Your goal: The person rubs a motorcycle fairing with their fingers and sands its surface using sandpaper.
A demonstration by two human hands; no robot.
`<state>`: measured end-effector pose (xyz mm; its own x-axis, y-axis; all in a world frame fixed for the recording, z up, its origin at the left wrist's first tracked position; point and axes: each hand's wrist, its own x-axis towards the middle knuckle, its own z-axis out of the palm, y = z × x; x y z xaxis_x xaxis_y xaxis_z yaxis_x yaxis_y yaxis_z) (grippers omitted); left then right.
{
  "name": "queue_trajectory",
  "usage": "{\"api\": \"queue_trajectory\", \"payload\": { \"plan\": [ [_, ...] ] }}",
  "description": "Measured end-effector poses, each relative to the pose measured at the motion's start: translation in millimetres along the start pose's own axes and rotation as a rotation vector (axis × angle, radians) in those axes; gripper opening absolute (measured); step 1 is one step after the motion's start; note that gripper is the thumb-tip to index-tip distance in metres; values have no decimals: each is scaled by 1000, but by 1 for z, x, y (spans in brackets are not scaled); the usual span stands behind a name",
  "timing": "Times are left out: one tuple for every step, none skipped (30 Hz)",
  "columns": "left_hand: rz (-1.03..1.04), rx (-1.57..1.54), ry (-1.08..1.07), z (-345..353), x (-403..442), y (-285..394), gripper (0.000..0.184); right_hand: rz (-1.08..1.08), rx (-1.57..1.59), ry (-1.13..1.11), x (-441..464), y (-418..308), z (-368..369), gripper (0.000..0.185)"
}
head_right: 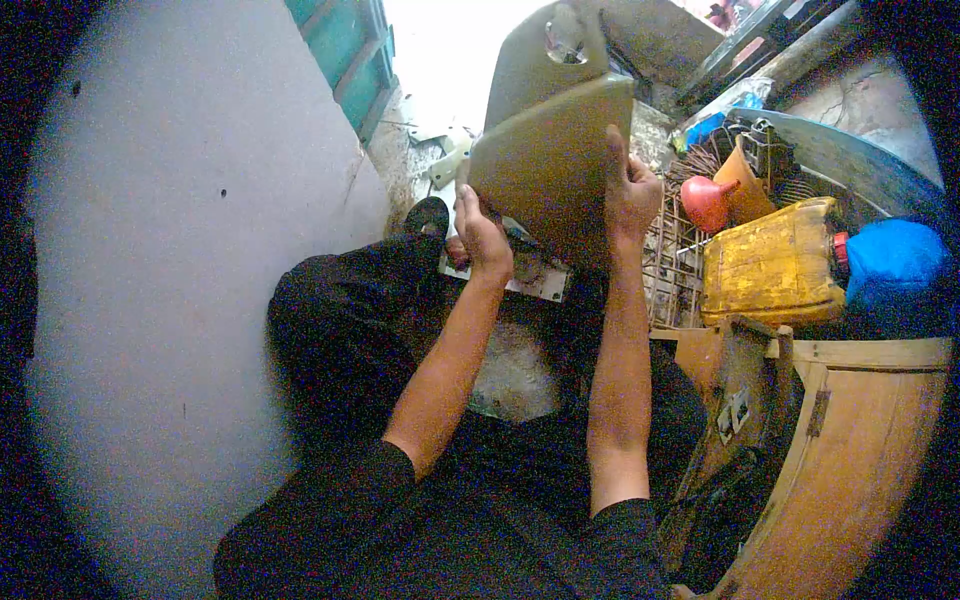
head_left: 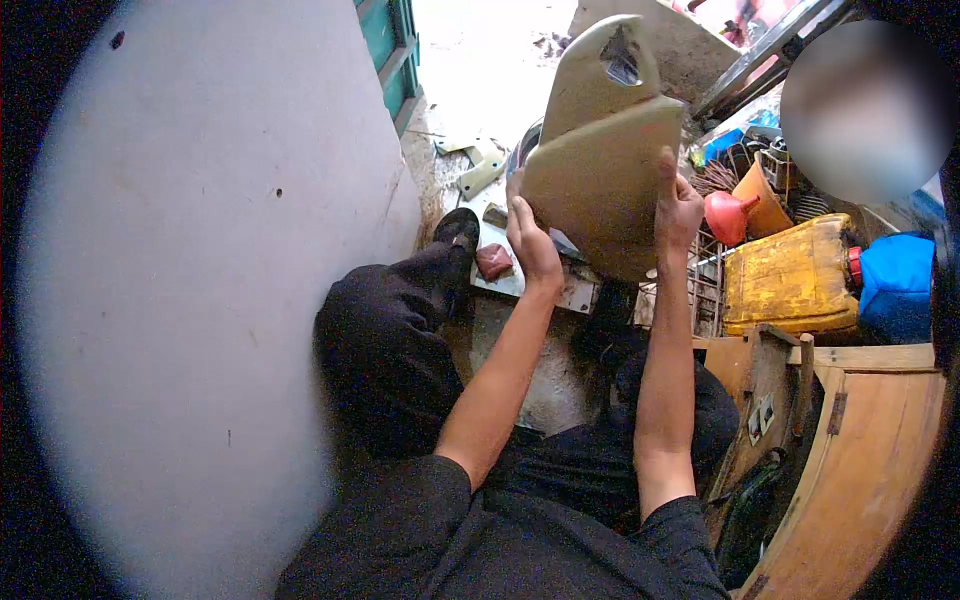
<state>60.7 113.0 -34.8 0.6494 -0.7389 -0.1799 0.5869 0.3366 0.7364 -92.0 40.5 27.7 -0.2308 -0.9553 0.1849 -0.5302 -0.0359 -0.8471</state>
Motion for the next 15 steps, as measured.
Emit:
{"api": "queue_trajectory", "payload": {
  "plan": [
    [-90,-114,15,6,4,7,54,11,125,-48,3,9,-4,83],
    [-77,-112,24,10,9,14,52,5,126,-39,5,18,-3,83],
    [-74,-118,14,18,13,23,52,-26,332,62,6,22,-3,87],
    [-62,-167,-63,26,16,35,48,-57,539,161,5,22,-3,95],
    [-53,-215,-138,33,16,47,47,-62,540,165,2,23,-4,95],
    [-4,-276,-207,45,12,68,41,-17,797,77,-4,22,-4,99],
    [-6,-277,-212,50,9,73,41,30,1053,-14,-9,22,-1,104],
    [69,-157,-127,54,6,77,39,27,1029,210,-9,24,21,107],
    [146,-38,-43,56,5,80,37,21,1033,214,-11,54,28,107],
    [215,56,-9,57,2,80,35,2,1596,-356,-14,96,34,100],
    [216,57,-18,55,4,70,35,-94,1916,-668,-20,108,40,98],
    [241,19,5,50,9,51,34,-113,2145,-1050,-26,120,46,96],
    [263,-18,26,47,9,40,34,45,1951,-628,-51,87,47,98],
    [276,26,-233,41,4,52,31,251,1640,-295,-76,51,48,101],
    [266,30,-244,42,1,50,31,250,1643,-277,-78,53,44,101]
  ]
}}
